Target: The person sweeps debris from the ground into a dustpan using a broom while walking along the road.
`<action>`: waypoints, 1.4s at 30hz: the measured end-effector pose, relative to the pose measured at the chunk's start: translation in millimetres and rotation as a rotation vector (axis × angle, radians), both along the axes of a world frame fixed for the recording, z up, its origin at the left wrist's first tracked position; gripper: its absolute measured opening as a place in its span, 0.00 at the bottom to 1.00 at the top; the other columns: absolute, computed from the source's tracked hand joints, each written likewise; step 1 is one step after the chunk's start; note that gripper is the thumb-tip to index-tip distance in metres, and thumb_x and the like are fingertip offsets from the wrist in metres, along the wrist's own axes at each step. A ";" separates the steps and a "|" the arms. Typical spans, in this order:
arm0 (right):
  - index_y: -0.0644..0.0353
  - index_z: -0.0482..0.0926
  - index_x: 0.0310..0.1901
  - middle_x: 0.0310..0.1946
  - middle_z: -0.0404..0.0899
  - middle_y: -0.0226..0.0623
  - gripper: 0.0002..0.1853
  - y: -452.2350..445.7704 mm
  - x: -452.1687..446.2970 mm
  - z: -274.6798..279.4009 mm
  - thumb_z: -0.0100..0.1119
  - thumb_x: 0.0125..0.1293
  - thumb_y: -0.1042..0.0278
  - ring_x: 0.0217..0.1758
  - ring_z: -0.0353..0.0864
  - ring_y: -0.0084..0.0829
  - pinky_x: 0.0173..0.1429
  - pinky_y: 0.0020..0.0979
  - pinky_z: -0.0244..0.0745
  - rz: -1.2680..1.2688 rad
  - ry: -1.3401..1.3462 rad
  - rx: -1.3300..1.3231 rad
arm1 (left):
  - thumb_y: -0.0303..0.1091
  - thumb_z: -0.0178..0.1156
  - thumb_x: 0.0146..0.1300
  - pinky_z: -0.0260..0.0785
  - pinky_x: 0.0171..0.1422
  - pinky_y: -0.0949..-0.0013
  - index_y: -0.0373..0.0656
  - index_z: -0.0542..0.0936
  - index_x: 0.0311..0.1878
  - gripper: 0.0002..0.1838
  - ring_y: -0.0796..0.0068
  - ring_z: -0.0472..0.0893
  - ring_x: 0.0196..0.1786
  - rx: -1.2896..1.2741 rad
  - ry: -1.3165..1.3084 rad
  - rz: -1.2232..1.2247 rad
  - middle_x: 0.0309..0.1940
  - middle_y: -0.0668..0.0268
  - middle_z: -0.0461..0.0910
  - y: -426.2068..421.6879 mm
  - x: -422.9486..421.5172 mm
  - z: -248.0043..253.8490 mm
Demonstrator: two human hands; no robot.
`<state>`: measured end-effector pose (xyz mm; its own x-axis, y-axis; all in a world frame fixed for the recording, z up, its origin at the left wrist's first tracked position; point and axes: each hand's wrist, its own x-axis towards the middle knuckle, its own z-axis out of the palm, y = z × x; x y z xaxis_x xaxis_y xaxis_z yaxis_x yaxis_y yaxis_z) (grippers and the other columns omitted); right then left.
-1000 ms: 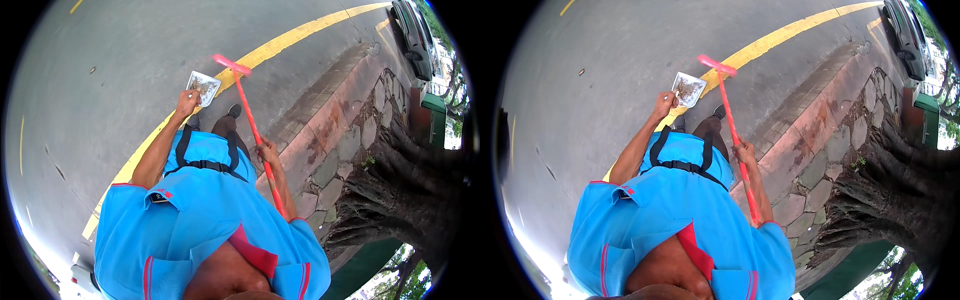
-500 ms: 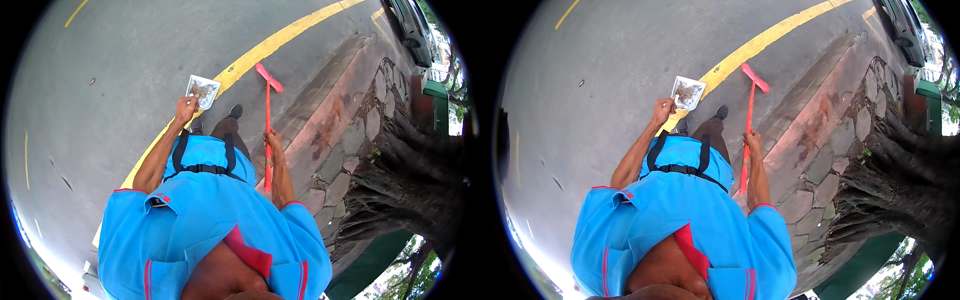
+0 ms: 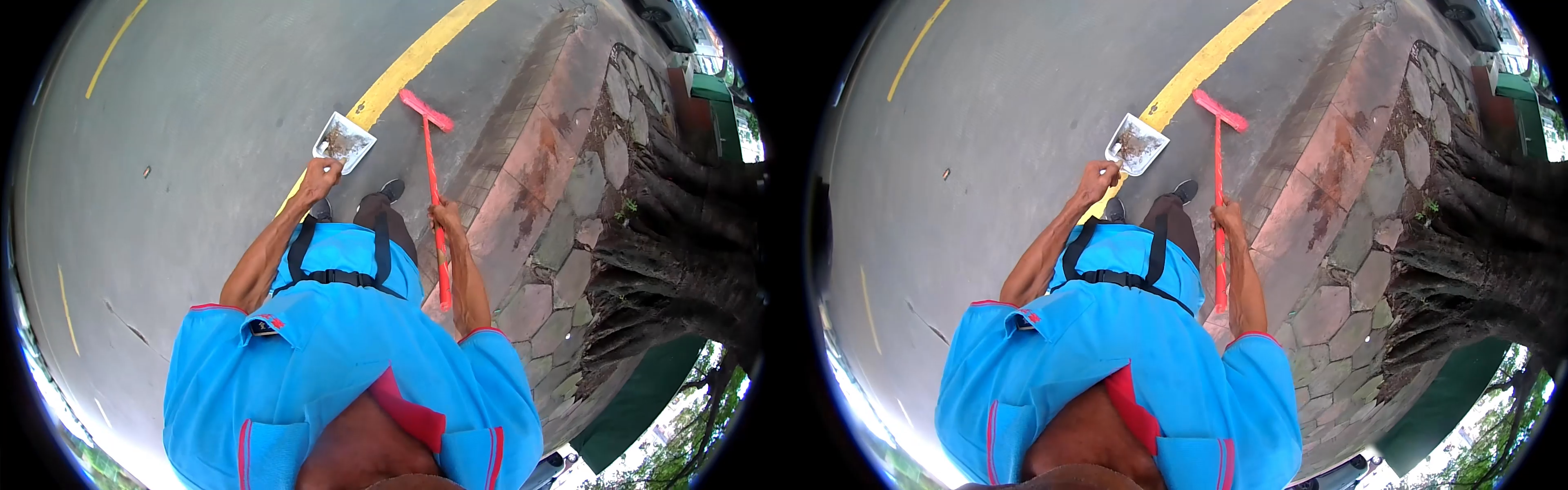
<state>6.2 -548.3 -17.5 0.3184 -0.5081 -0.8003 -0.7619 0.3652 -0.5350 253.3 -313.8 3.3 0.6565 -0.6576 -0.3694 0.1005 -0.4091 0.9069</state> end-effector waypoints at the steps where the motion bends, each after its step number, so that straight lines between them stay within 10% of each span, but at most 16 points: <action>1: 0.61 0.68 0.59 0.17 0.71 0.31 0.26 -8.5 -3.6 -1.8 0.53 0.55 0.75 0.10 0.68 0.24 0.11 0.28 0.63 -0.006 -0.005 0.016 | 0.42 0.52 0.59 0.63 0.29 0.69 0.34 0.75 0.18 0.21 0.76 0.71 0.21 0.015 0.009 -0.033 0.14 0.64 0.72 -11.2 0.3 0.3; 18: 0.66 0.70 0.57 0.15 0.70 0.33 0.26 -56.5 -27.6 5.4 0.53 0.53 0.76 0.11 0.73 0.27 0.14 0.30 0.66 0.152 -0.007 -0.058 | 0.42 0.49 0.61 0.62 0.29 0.68 0.35 0.73 0.17 0.22 0.77 0.70 0.21 -0.015 0.055 -0.157 0.14 0.67 0.70 -141.4 -42.5 1.9; 34: 0.60 0.63 0.66 0.16 0.69 0.30 0.33 -70.6 -69.5 114.1 0.53 0.55 0.80 0.08 0.64 0.20 0.12 0.23 0.58 -0.057 -0.142 0.455 | 0.42 0.48 0.63 0.63 0.29 0.68 0.33 0.75 0.18 0.23 0.74 0.72 0.22 -0.044 0.062 -0.096 0.15 0.62 0.74 -137.2 -47.0 -6.4; 42: 0.64 0.63 0.65 0.16 0.69 0.32 0.32 -100.7 -43.5 41.6 0.53 0.55 0.79 0.10 0.67 0.23 0.12 0.25 0.61 -0.068 -0.158 0.137 | 0.39 0.48 0.63 0.64 0.29 0.68 0.33 0.76 0.18 0.22 0.73 0.73 0.20 -0.051 -0.019 -0.170 0.14 0.62 0.74 -142.6 -42.0 1.9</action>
<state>-37.3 -649.0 24.1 0.4139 -0.4228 -0.8062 -0.6438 0.4902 -0.5876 211.3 -456.4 5.2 0.5406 -0.7775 -0.3212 0.0160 -0.3723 0.9280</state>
